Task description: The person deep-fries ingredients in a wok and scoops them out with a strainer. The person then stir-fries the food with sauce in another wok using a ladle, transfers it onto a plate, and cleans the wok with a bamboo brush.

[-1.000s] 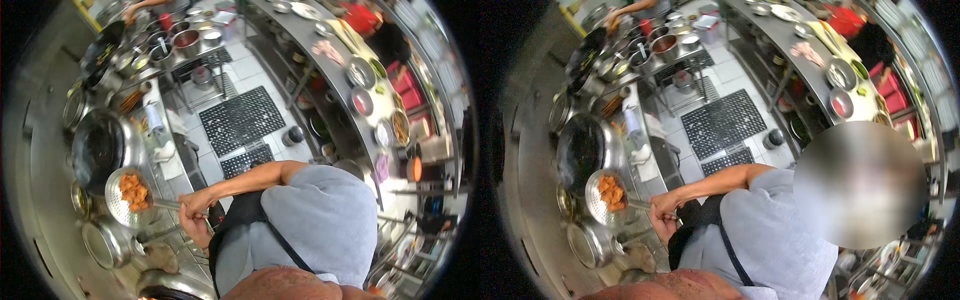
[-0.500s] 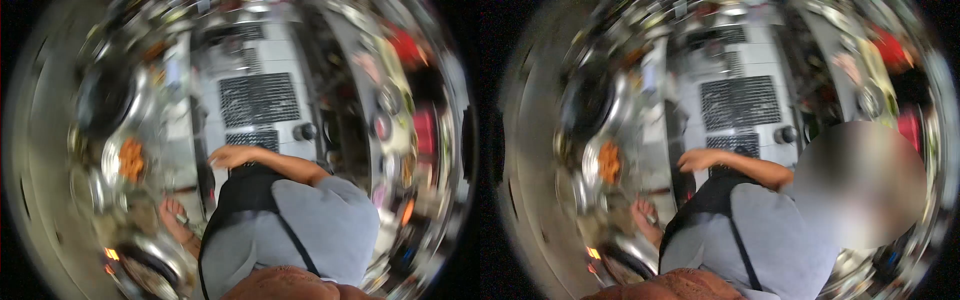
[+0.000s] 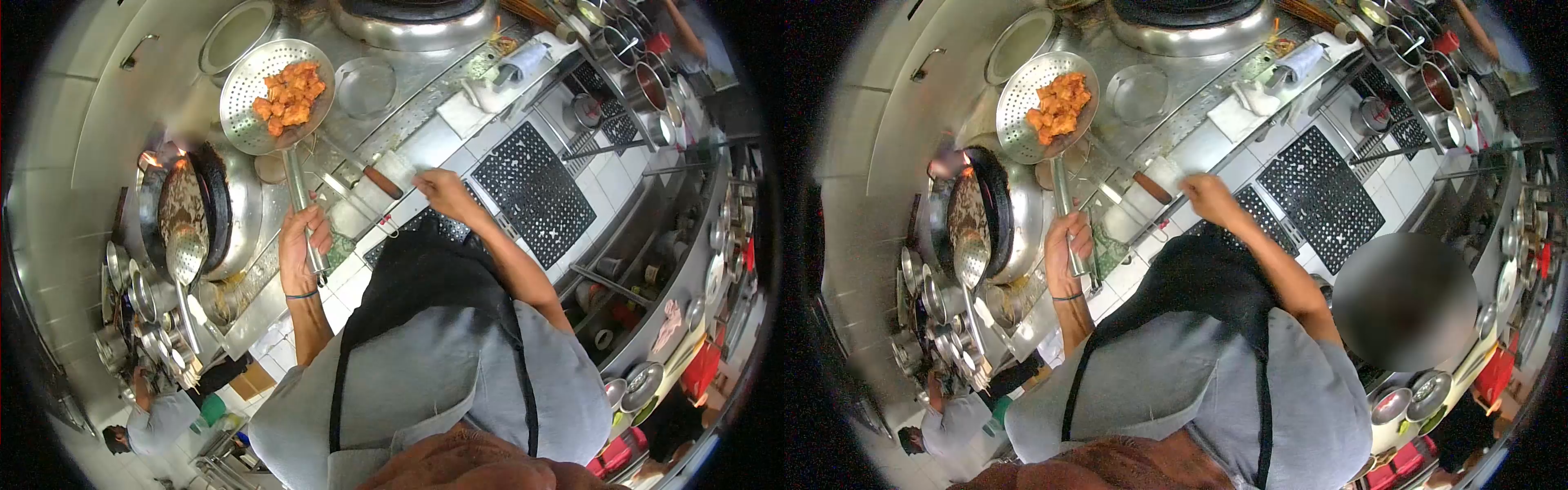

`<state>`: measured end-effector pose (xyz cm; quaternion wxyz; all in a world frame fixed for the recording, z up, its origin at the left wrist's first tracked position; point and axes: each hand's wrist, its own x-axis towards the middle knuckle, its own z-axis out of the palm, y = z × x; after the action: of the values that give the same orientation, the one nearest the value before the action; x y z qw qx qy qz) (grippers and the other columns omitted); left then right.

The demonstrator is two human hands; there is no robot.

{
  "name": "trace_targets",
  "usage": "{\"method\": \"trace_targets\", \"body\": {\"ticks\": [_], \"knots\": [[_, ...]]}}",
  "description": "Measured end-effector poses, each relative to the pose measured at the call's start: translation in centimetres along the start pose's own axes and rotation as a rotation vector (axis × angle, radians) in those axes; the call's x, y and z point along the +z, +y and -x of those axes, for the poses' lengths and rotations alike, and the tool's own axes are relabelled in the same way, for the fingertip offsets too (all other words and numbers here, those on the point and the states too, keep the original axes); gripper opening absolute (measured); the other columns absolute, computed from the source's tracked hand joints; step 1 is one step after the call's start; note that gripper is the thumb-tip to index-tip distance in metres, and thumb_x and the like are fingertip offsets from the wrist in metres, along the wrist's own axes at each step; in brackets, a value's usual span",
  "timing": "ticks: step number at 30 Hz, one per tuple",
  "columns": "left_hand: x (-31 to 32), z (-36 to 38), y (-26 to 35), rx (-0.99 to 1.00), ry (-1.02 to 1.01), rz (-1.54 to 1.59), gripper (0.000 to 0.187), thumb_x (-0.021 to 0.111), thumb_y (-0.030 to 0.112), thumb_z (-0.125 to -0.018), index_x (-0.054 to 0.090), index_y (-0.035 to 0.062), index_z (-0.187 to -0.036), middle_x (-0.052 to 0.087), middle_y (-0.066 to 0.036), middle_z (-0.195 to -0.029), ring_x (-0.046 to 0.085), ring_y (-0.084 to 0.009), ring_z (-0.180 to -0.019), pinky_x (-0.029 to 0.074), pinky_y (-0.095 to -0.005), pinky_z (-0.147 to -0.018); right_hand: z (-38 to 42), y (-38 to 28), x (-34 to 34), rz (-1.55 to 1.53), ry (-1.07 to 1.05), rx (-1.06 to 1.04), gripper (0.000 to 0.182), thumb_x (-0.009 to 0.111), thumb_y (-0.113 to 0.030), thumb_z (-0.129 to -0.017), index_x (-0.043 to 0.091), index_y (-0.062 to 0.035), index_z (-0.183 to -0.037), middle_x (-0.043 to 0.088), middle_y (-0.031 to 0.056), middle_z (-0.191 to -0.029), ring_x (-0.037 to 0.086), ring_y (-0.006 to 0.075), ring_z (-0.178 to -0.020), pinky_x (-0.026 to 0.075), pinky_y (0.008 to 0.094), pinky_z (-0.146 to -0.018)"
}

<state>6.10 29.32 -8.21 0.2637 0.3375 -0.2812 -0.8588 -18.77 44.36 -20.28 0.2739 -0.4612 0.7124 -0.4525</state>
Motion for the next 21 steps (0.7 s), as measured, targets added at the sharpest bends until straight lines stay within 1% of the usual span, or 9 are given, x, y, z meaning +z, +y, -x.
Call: {"method": "trace_targets", "body": {"ticks": [1,3,6,9,12,15,18,21], "knots": [[-0.2,0.2,0.0,0.002,0.005,0.005,0.026,0.056,0.008,-0.092,0.052,0.0039,-0.117,0.044,-0.001,-0.068,0.039,-0.0082,-0.043,0.033,-0.0242,-0.035,-1.6,0.4,1.9,0.037,0.017,-0.107,0.01,0.061,-0.005,-0.082,0.066,0.0029,-0.086,0.063,0.0245,-0.086,0.063,0.0398,-0.083,0.049,0.0445,-0.073],[-0.2,0.8,-0.1,0.012,0.021,-0.028,0.026,0.057,0.007,-0.091,0.052,0.0038,-0.117,0.044,-0.001,-0.068,0.04,-0.0083,-0.043,0.033,-0.0243,-0.034,-4.6,-0.2,4.7,0.161,-0.007,-0.162,0.009,0.063,-0.007,-0.08,0.063,0.0028,-0.08,0.064,0.0228,-0.085,0.062,0.0417,-0.087,0.05,0.046,-0.075],[-0.3,1.9,-0.1,0.018,0.021,-0.023,0.027,0.058,0.007,-0.09,0.051,0.0038,-0.116,0.043,-0.001,-0.068,0.04,-0.0084,-0.042,0.034,-0.0246,-0.034,-7.5,-1.0,7.8,0.25,0.075,-0.346,0.013,0.066,-0.01,-0.08,0.062,0.0013,-0.086,0.066,0.02,-0.087,0.063,0.0414,-0.084,0.051,0.0457,-0.076],[0.0,3.0,-0.1,0.041,0.037,-0.013,0.027,0.058,0.007,-0.09,0.051,0.004,-0.115,0.042,-0.001,-0.066,0.039,-0.0087,-0.041,0.033,-0.0252,-0.033,-9.6,-1.4,9.8,0.397,0.007,-0.312,0.027,0.071,-0.014,-0.076,0.06,0.001,-0.096,0.067,0.021,-0.091,0.065,0.0409,-0.085,0.052,0.047,-0.076],[-0.6,4.2,0.3,0.068,0.055,0.027,0.026,0.058,0.006,-0.09,0.051,0.0038,-0.115,0.042,-0.001,-0.066,0.038,-0.0087,-0.04,0.032,-0.0252,-0.032,-11.4,-1.7,10.5,0.45,-0.218,-0.105,0.041,0.066,-0.01,-0.077,0.056,0.0034,-0.115,0.066,0.027,-0.098,0.065,0.0399,-0.095,0.052,0.0496,-0.08],[-1.1,5.6,1.3,0.123,0.117,0.049,0.027,0.058,0.005,-0.089,0.051,0.0036,-0.115,0.041,-0.001,-0.065,0.038,-0.0088,-0.04,0.032,-0.0252,-0.032,-13.6,0.2,13.3,0.414,-0.236,0.002,0.037,0.066,-0.007,-0.075,0.056,0.0047,-0.109,0.065,0.0297,-0.1,0.063,0.0419,-0.1,0.052,0.0498,-0.084],[-1.2,6.5,2.0,0.171,0.2,0.055,0.028,0.057,0.004,-0.088,0.051,0.0035,-0.116,0.041,-0.001,-0.064,0.038,-0.0091,-0.04,0.033,-0.0255,-0.032,-15.2,2.2,13.7,0.351,-0.111,-0.018,0.04,0.058,-0.005,-0.078,0.054,0.0049,-0.116,0.063,0.0311,-0.105,0.062,0.044,-0.104,0.051,0.0499,-0.088],[-2.7,6.8,1.9,0.205,0.207,0.059,0.028,0.057,0.003,-0.089,0.051,0.0035,-0.116,0.041,-0.001,-0.065,0.039,-0.0091,-0.041,0.035,-0.026,-0.033,-16.4,0.6,10.7,0.363,-0.221,0.049,0.043,0.055,-0.008,-0.081,0.052,0.0044,-0.122,0.062,0.0314,-0.11,0.061,0.0451,-0.105,0.05,0.0501,-0.09]]}}
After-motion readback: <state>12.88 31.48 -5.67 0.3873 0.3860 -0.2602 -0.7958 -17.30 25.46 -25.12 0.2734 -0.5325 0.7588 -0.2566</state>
